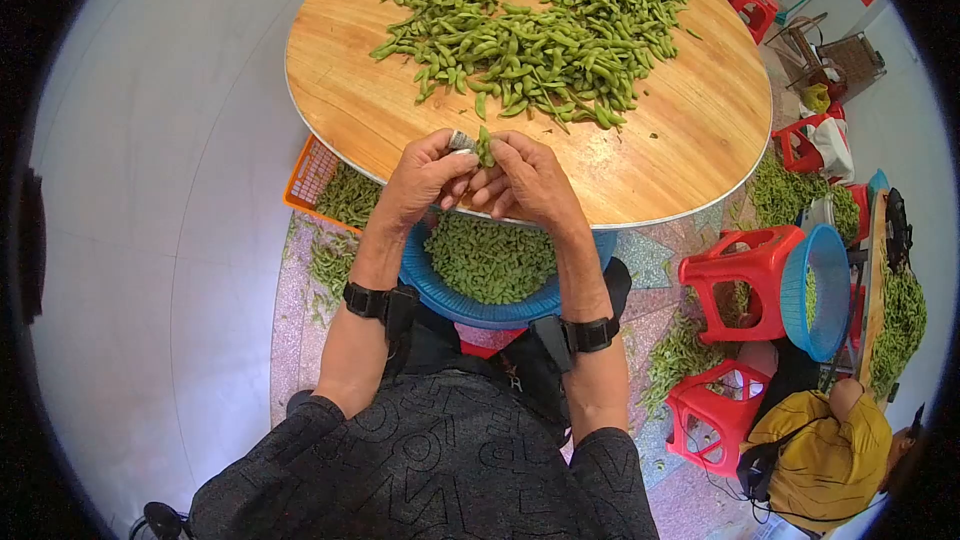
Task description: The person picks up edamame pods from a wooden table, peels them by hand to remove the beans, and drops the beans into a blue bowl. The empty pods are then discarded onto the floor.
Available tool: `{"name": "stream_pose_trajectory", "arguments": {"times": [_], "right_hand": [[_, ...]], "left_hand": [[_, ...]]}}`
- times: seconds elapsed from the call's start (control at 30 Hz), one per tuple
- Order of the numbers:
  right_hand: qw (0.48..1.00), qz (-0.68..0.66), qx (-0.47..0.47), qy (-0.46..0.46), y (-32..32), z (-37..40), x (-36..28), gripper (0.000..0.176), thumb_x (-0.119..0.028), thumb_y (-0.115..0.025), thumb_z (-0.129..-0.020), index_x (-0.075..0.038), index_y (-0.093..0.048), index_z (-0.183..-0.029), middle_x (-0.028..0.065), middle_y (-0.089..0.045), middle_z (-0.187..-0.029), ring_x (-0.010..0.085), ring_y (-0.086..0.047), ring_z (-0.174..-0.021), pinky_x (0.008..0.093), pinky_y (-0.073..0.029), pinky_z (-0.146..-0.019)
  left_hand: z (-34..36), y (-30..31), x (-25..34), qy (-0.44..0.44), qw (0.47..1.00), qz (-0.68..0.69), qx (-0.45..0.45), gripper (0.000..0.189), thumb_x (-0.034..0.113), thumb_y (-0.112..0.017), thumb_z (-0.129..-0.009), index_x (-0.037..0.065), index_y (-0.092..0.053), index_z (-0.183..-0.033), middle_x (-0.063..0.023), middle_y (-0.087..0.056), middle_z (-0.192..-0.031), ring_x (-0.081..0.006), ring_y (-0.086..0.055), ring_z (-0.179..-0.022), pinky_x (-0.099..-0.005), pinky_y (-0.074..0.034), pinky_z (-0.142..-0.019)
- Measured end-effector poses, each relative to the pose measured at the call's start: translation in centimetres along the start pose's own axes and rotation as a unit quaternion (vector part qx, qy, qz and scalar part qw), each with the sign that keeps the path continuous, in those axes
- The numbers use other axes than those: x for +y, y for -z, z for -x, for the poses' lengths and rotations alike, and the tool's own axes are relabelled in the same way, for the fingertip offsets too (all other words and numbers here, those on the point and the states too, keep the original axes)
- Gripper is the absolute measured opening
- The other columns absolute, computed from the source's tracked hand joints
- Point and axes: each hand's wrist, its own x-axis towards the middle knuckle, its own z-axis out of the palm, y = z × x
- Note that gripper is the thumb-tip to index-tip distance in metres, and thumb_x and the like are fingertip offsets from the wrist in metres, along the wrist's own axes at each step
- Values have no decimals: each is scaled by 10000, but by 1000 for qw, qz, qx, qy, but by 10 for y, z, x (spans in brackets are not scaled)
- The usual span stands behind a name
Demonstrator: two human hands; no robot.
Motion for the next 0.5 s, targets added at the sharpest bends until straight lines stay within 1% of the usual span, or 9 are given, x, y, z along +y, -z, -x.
{"name": "stream_pose_trajectory", "arguments": {"times": [0.07, 0.1, 0.17, 0.3, 0.37, 0.5], "right_hand": [[1000, 12, 9, -12, 0, -1, 1, 301, -271, -498, -1100, -1, -617, -1157, 81, -707, -780, 140, -696, -593, 248, -539, -455], [1000, 12, 9, -12, 1, -1, 2, 301, -271, -498, -1100, -1, -617, -1157, 81, -707, -780, 140, -696, -593, 248, -539, -455], [999, 16, 30, 0, 1, -3, 4, 298, -282, -497, -1092, -12, -621, -1082, 70, -685, -741, 131, -666, -549, 249, -521, -441], [998, 27, 52, 3, 0, 0, 2, 295, -281, -506, -1091, -15, -631, -1060, 64, -678, -724, 128, -650, -529, 245, -514, -438], [998, 8, 57, 6, 3, -2, 5, 295, -283, -517, -1087, -18, -634, -1028, 63, -680, -725, 127, -650, -526, 243, -515, -436], [997, -36, 62, 4, -4, -4, 4, 281, -269, -519, -1082, -10, -627, -1078, 69, -681, -727, 130, -657, -528, 245, -518, -432]], "left_hand": [[-1, -1, 0, -5, 1000, -11, 4, 111, 149, -655, -980, 41, -651, -955, 24, -577, -656, -40, -487, -488, -201, -370, -444], [-1, -1, -1, -6, 1000, -16, 4, 117, 152, -655, -980, 38, -653, -957, 22, -578, -655, -42, -486, -486, -202, -369, -443], [-1, 1, -3, -8, 1000, -22, 5, 122, 156, -656, -980, 35, -654, -959, 19, -578, -653, -43, -485, -485, -203, -369, -442], [0, 1, -1, -2, 1000, -13, 5, 134, 160, -657, -981, 31, -648, -946, 14, -576, -652, -46, -488, -484, -207, -371, -440], [-1, 0, -1, 3, 1000, -5, 1, 137, 161, -657, -981, 30, -646, -941, 14, -576, -651, -47, -488, -484, -209, -374, -440], [-3, 0, -3, -8, 1000, -21, 8, 135, 156, -652, -983, 32, -633, -932, 10, -578, -659, -48, -490, -488, -217, -385, -443]]}}
